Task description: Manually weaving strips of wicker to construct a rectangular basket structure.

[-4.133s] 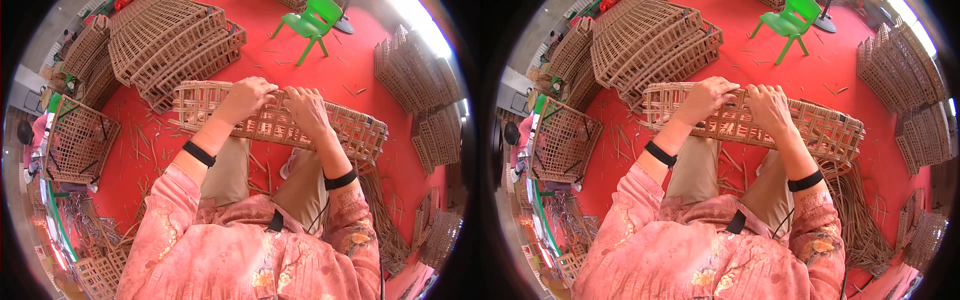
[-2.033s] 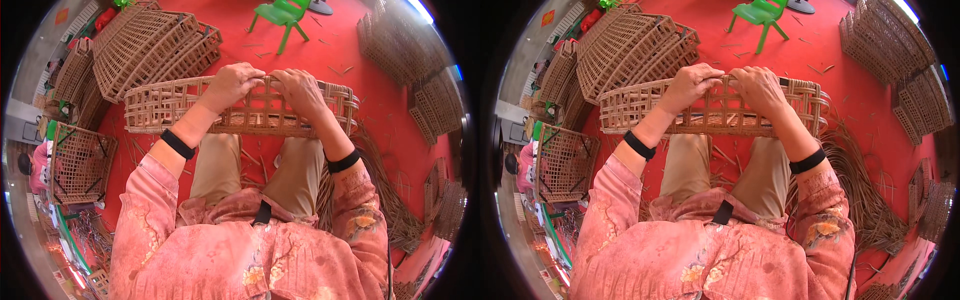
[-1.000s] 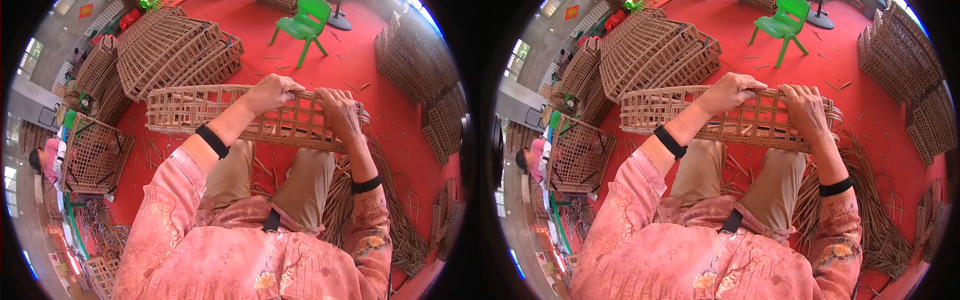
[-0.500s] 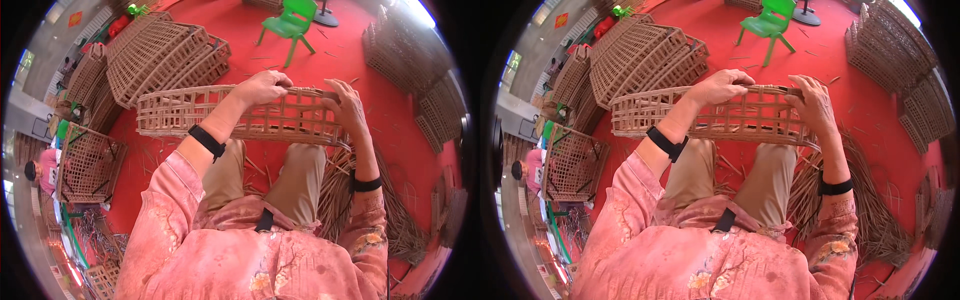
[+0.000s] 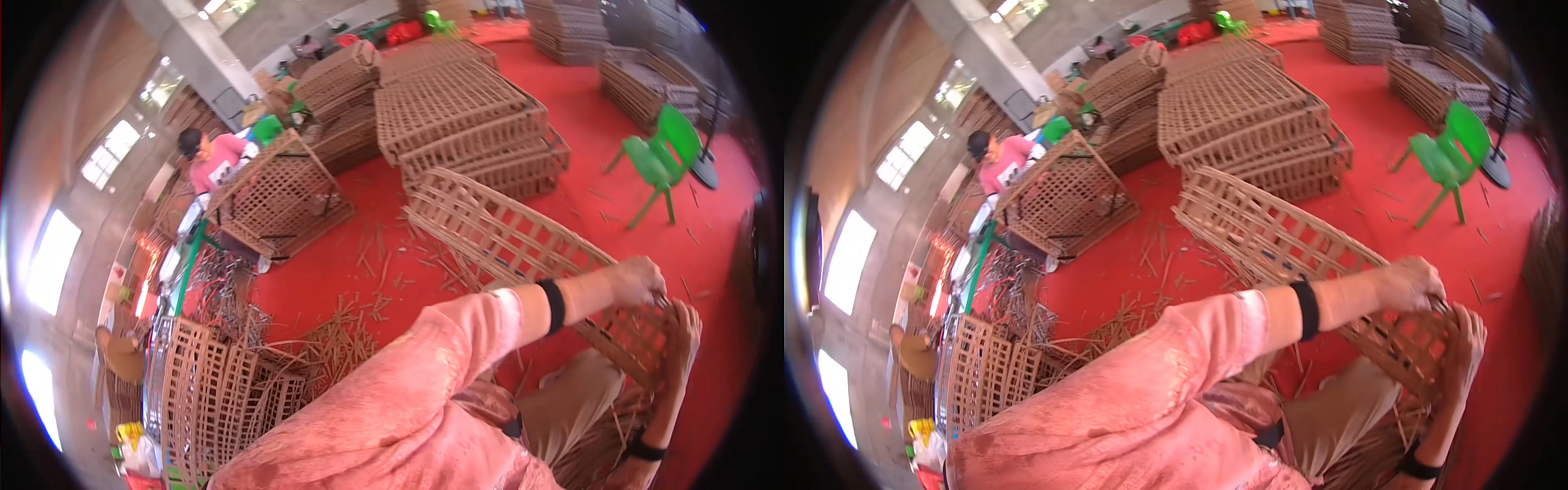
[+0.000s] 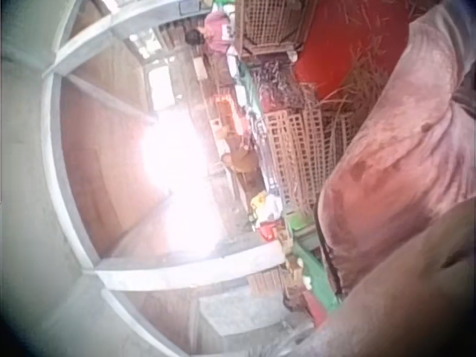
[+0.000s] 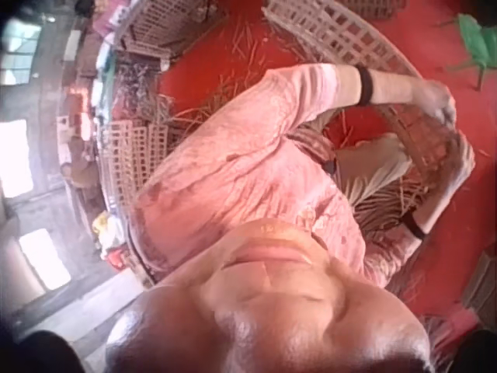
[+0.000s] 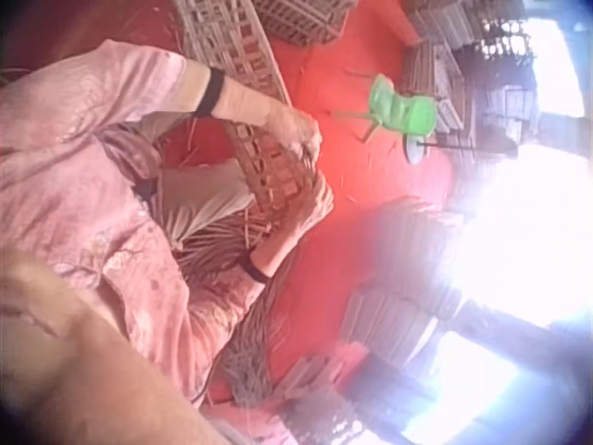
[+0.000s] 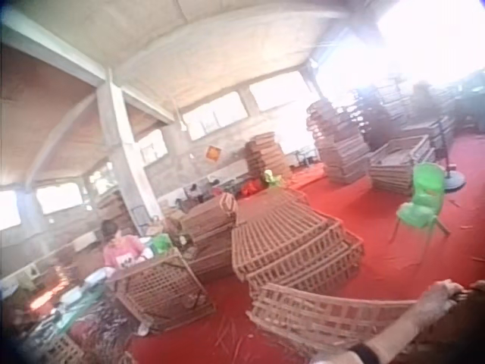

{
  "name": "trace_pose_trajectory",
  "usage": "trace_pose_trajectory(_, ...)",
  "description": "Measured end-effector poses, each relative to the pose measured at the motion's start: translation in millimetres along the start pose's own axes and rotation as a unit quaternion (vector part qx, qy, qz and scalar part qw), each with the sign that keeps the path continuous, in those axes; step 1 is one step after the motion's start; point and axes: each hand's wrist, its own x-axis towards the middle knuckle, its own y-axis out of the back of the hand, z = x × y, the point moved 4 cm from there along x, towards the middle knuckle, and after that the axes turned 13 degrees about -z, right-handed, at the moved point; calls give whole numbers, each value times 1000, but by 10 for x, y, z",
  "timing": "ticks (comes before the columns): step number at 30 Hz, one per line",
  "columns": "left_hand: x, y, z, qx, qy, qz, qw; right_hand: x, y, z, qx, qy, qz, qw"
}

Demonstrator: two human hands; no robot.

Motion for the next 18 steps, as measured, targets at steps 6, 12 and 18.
trace_pose_trajectory(6, -181, 223, -30, -40, 98, -31, 994, 183, -136, -85, 57, 7, -8, 998)
trace_pose_trajectory(12, 7, 60, 20, 109, 42, -13, 993, 144, -56, -41, 83, -35, 24, 996)
trace_pose_trajectory(18, -147, 147, -231, 201, -19, -60, 977, 403, -195, -199, 98, -12, 54, 994)
